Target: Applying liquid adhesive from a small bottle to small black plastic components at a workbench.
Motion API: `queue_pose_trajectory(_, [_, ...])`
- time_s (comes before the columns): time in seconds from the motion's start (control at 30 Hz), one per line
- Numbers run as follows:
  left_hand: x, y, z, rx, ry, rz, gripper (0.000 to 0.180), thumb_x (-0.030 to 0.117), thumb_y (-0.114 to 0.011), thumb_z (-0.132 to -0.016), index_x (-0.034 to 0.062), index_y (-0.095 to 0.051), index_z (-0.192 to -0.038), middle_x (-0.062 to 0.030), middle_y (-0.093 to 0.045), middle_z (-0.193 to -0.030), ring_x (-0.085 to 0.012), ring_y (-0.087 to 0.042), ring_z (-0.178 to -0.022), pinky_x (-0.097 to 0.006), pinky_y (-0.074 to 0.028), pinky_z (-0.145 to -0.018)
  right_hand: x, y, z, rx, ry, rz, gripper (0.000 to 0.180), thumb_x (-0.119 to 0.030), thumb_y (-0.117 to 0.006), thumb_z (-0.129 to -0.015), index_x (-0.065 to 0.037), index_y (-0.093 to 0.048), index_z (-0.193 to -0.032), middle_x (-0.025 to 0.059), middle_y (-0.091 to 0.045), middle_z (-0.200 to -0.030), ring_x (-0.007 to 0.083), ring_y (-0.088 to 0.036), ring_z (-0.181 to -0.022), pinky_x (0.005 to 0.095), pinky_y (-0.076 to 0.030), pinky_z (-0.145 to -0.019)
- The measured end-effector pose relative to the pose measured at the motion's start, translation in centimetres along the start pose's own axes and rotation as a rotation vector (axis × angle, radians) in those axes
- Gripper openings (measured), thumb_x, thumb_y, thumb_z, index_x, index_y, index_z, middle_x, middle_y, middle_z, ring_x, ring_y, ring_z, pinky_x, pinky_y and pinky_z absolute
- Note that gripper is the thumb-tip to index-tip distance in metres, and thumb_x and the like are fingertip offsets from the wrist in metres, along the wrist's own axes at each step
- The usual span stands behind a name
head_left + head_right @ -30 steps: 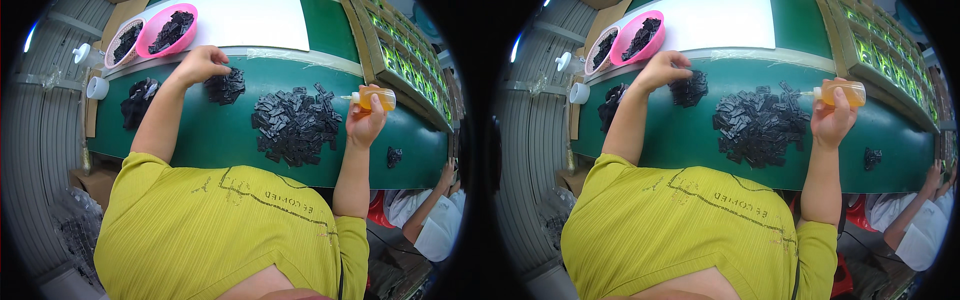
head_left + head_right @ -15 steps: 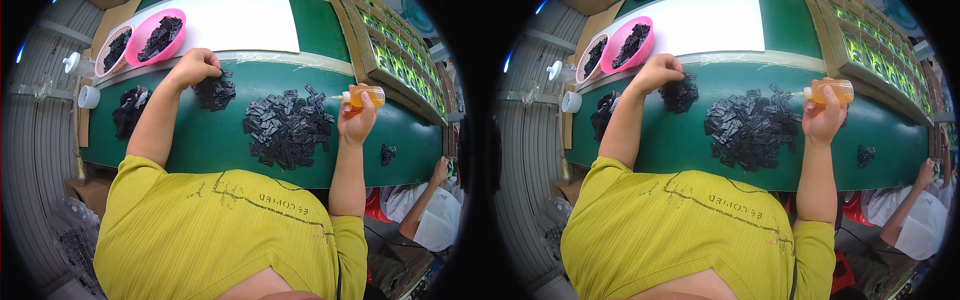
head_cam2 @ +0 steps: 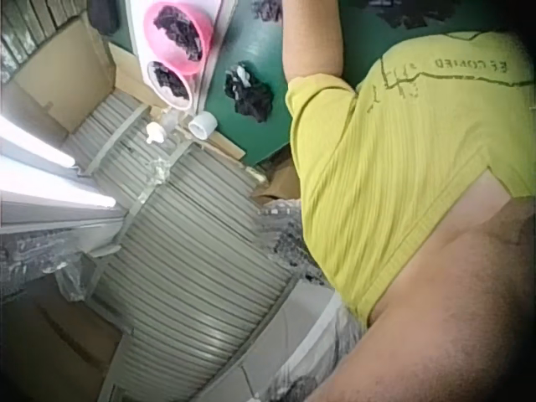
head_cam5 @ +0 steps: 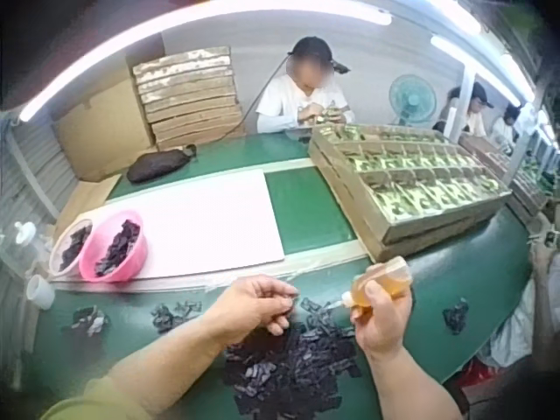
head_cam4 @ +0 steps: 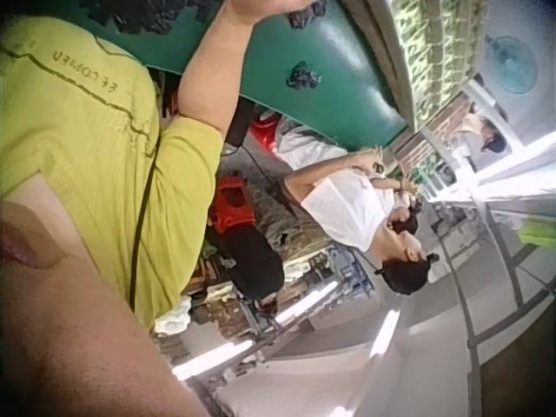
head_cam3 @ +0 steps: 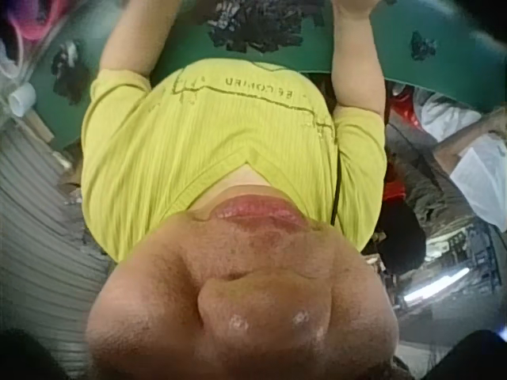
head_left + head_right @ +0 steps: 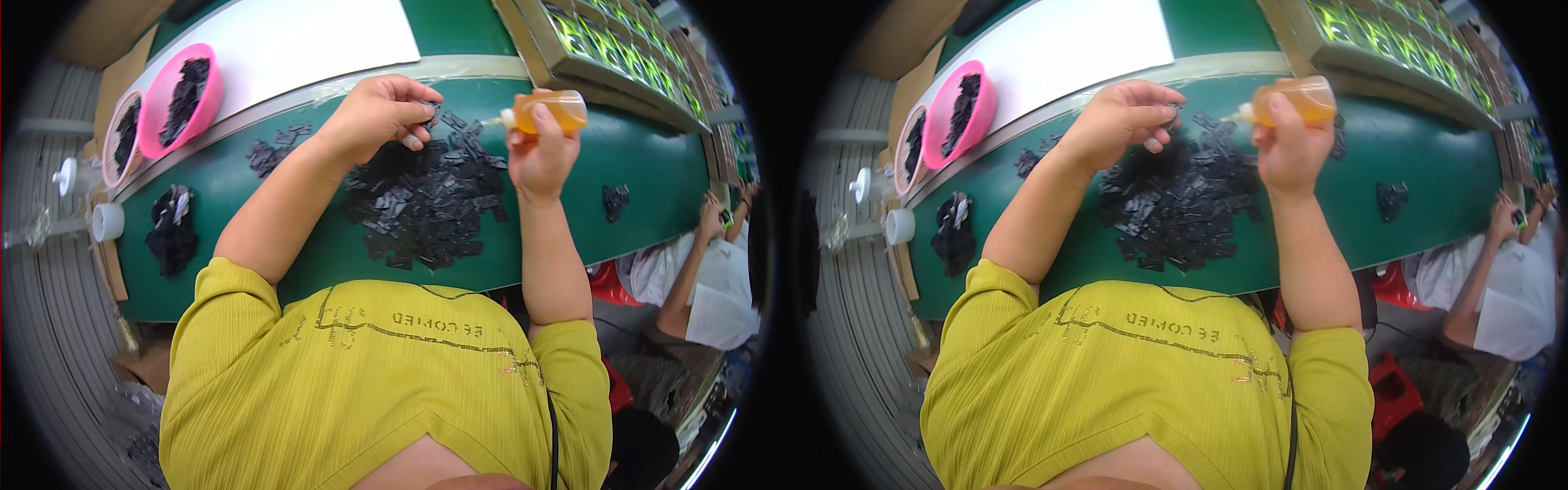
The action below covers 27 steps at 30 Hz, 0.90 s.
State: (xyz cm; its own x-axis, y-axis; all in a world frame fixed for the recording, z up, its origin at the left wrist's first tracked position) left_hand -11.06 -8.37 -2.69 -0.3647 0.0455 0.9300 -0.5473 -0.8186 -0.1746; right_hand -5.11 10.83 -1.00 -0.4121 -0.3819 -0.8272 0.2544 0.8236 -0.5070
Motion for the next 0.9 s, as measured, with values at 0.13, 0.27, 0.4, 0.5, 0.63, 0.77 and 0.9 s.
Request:
queue_pose_trajectory(0.13, [-1.7, -1.3, -1.9, -0.037, 0.037, -0.011, 0.024, 0.005, -0.06, -0.082, -0.0046, -0.057, -0.104, -0.0112, -0.062, -0.086, -0.015, -0.063, -0.067, -0.025, -0.053, -0.06, 0.2, -0.2, -0.3, -0.029, 0.1, 0.249, 0.021, -0.007, -0.058, -0.082, 0.0, -0.053, -0.101, 0.0097, -0.061, -0.079, 0.0104, -0.051, -0.051, 0.0209, -0.04, -0.044])
queue_pose_trajectory(0.27, [-2.2, -1.7, -2.0, -0.067, 0.046, -0.052, 0.026, 0.005, -0.06, -0.082, -0.0053, -0.056, -0.105, -0.0117, -0.062, -0.086, -0.0166, -0.064, -0.067, -0.025, -0.053, -0.059, 0.5, -1.1, -0.2, -0.071, 0.119, 0.29, 0.02, -0.008, -0.06, -0.082, 0.001, -0.053, -0.099, 0.0077, -0.06, -0.076, 0.0091, -0.051, -0.051, 0.0201, -0.04, -0.045])
queue_pose_trajectory(0.4, [-2.2, -1.8, -2.0, -0.08, 0.04, -0.063, 0.026, 0.004, -0.059, -0.082, -0.0055, -0.056, -0.105, -0.0116, -0.063, -0.085, -0.0168, -0.064, -0.068, -0.025, -0.053, -0.06, 0.6, -1.7, -0.1, -0.085, 0.139, 0.344, 0.018, -0.009, -0.06, -0.082, 0.0, -0.053, -0.096, 0.0073, -0.06, -0.076, 0.009, -0.051, -0.052, 0.0199, -0.04, -0.045])
queue_pose_trajectory(0.5, [-2.1, -1.7, -1.9, -0.085, 0.027, -0.068, 0.026, 0.004, -0.058, -0.081, -0.0056, -0.056, -0.105, -0.0113, -0.063, -0.084, -0.0166, -0.064, -0.068, -0.024, -0.053, -0.059, 0.8, -1.7, -0.1, -0.094, 0.135, 0.352, 0.017, -0.009, -0.06, -0.082, 0.0, -0.053, -0.096, 0.0072, -0.06, -0.076, 0.0089, -0.051, -0.052, 0.0199, -0.04, -0.046])
queue_pose_trajectory(0.63, [-2.1, -1.6, -1.9, -0.074, 0.023, -0.07, 0.023, 0.002, -0.059, -0.081, -0.007, -0.056, -0.102, -0.0113, -0.063, -0.08, -0.0172, -0.065, -0.066, -0.024, -0.054, -0.057, 0.8, -1.8, -0.1, -0.11, 0.15, 0.354, 0.016, -0.008, -0.059, -0.083, 0.0, -0.053, -0.095, 0.0071, -0.06, -0.076, 0.0089, -0.051, -0.052, 0.0199, -0.04, -0.046])
queue_pose_trajectory(0.77, [-1.9, -2.0, -2.0, -0.076, 0.007, -0.061, 0.02, 0.0, -0.06, -0.081, -0.0084, -0.055, -0.099, -0.0115, -0.063, -0.077, -0.018, -0.066, -0.064, -0.024, -0.054, -0.055, 0.5, -1.4, -0.1, -0.088, 0.098, 0.336, 0.015, -0.005, -0.063, -0.079, -0.002, -0.053, -0.09, 0.0048, -0.06, -0.075, 0.0082, -0.053, -0.056, 0.0199, -0.043, -0.049])
queue_pose_trajectory(0.9, [-1.9, -1.8, -2.0, -0.065, 0.006, -0.062, 0.021, 0.0, -0.06, -0.08, -0.0083, -0.055, -0.099, -0.0114, -0.063, -0.077, -0.0178, -0.066, -0.064, -0.024, -0.054, -0.055, 0.7, -1.6, -0.2, -0.112, 0.128, 0.364, 0.015, -0.007, -0.061, -0.081, -0.001, -0.053, -0.092, 0.0058, -0.06, -0.076, 0.0083, -0.052, -0.054, 0.0198, -0.042, -0.048])
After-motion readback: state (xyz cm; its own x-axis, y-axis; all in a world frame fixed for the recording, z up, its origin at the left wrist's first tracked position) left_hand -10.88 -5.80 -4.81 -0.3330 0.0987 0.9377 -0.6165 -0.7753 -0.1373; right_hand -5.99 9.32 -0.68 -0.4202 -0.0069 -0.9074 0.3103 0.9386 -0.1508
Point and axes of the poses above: each hand's wrist, its own z-axis away from the middle knuckle, its own y-axis out of the back of the hand, x = y × z, the point moved 7 cm from there along -z, towards the middle knuckle
